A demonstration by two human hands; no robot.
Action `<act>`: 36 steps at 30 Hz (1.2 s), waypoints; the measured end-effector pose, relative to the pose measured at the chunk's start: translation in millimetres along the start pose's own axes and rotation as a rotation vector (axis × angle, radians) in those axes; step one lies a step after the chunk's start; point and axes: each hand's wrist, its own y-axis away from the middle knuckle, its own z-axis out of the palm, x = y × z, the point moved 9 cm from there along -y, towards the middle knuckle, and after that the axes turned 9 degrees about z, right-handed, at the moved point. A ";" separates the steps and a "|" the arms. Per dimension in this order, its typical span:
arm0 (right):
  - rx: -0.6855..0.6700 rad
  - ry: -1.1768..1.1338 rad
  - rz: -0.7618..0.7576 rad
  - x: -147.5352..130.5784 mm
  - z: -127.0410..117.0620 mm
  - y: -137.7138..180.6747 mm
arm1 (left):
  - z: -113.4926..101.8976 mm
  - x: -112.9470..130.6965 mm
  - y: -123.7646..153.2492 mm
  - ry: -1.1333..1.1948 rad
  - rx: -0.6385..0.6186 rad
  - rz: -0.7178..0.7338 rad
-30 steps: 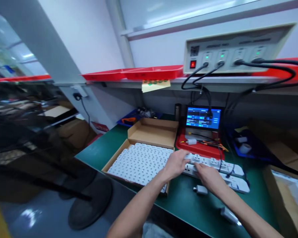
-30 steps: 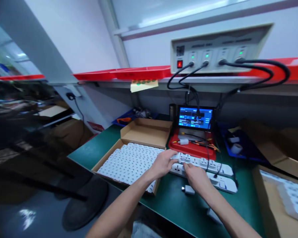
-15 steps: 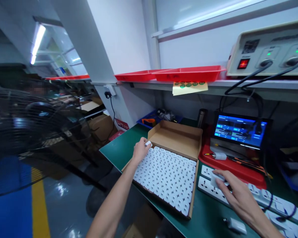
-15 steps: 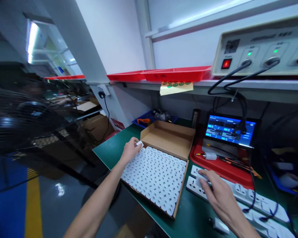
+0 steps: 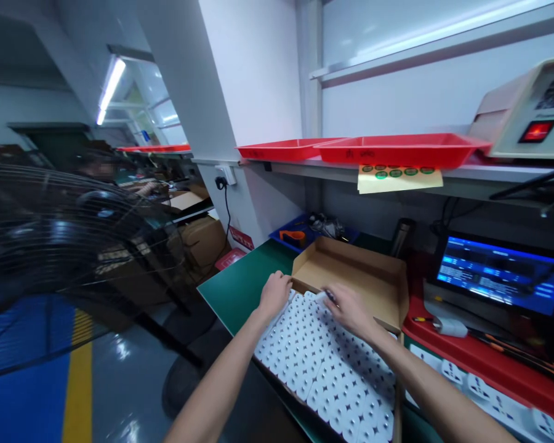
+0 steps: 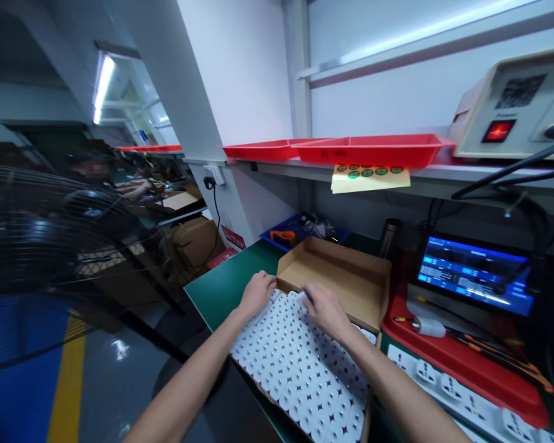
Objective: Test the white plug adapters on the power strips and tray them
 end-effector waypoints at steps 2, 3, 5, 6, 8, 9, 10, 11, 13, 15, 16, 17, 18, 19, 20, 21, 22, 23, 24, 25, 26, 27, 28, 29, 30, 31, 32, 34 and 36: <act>-0.024 0.073 -0.024 -14.5 20.0 -32.5 | -0.4 -13.6 0.5 0.045 0.027 -0.061; -0.039 0.120 -0.027 -19.9 31.5 -46.5 | 1.4 -19.0 0.1 0.072 0.030 -0.087; -0.063 0.216 -0.016 -27.3 54.4 -69.4 | 6.7 -26.4 -1.7 0.127 0.028 -0.122; -0.074 0.253 -0.009 -30.2 64.7 -78.3 | 9.2 -29.1 -2.8 0.153 0.027 -0.137; -0.098 0.292 -0.005 -36.0 80.2 -90.4 | 12.3 -33.7 -4.4 0.202 0.034 -0.166; -0.110 0.296 -0.008 -38.8 83.9 -93.1 | 13.0 -36.1 -4.9 0.225 0.039 -0.181; -0.121 0.298 -0.013 -40.7 84.4 -93.2 | 13.4 -38.4 -5.2 0.249 0.044 -0.193; -0.122 0.295 -0.020 -41.1 80.5 -89.9 | 13.6 -40.5 -5.4 0.273 0.050 -0.201; -0.072 0.251 -0.041 -35.3 57.8 -71.5 | 14.5 -44.6 -5.6 0.326 0.056 -0.209; 0.062 0.125 -0.052 -16.1 18.4 -33.9 | 17.2 -48.0 -5.8 0.396 0.054 -0.213; 0.151 0.038 -0.039 -0.3 -3.8 -7.7 | 19.2 -49.2 -6.1 0.440 0.051 -0.216; 0.242 -0.050 -0.005 19.4 -24.0 22.5 | 21.6 -50.2 -6.8 0.490 0.047 -0.222; 0.327 -0.130 0.054 41.8 -39.8 55.0 | 24.1 -50.6 -8.2 0.543 0.042 -0.227; 0.400 -0.203 0.135 65.4 -49.4 87.8 | 26.7 -50.3 -10.3 0.599 0.037 -0.233; 0.458 -0.274 0.233 88.8 -52.3 118.7 | 29.1 -49.3 -13.0 0.654 0.031 -0.238; 0.505 -0.346 0.338 110.8 -48.5 145.8 | 31.4 -46.9 -16.3 0.705 0.019 -0.236; 0.536 -0.419 0.443 130.3 -38.9 167.0 | 33.4 -43.2 -19.7 0.749 0.000 -0.228; 0.552 -0.488 0.534 146.0 -25.3 181.0 | 35.9 -38.5 -22.5 0.797 -0.029 -0.219; 0.553 -0.546 0.605 157.1 -10.0 187.0 | 39.1 -33.1 -24.2 0.856 -0.070 -0.214; 0.547 -0.592 0.656 164.1 4.6 186.4 | 43.3 -27.7 -24.3 0.926 -0.122 -0.220; 0.540 -0.629 0.687 167.3 16.8 180.7 | 47.7 -23.1 -22.7 1.005 -0.172 -0.238; 0.530 -0.665 0.700 167.7 26.1 171.8 | 51.5 -20.2 -19.7 1.085 -0.211 -0.268; 0.522 -0.706 0.703 166.7 32.4 162.2 | 54.2 -19.3 -15.7 1.156 -0.232 -0.302; 0.520 -0.756 0.701 165.3 36.1 153.5 | 55.2 -20.8 -11.2 1.209 -0.230 -0.331; 0.514 -0.807 0.695 164.1 38.2 146.4 | 54.2 -24.4 -6.5 1.238 -0.207 -0.346; 0.504 -0.852 0.687 163.4 39.2 140.9 | 51.8 -29.9 -1.3 1.250 -0.167 -0.350; 0.484 -0.887 0.677 163.2 39.8 136.4 | 48.3 -37.2 4.9 1.249 -0.115 -0.351; 0.439 -0.919 0.652 163.8 39.3 128.2 | 41.0 -54.8 20.5 1.222 -0.007 -0.371; 0.377 -0.930 0.629 164.1 37.4 115.1 | 35.1 -70.4 37.2 1.194 0.074 -0.423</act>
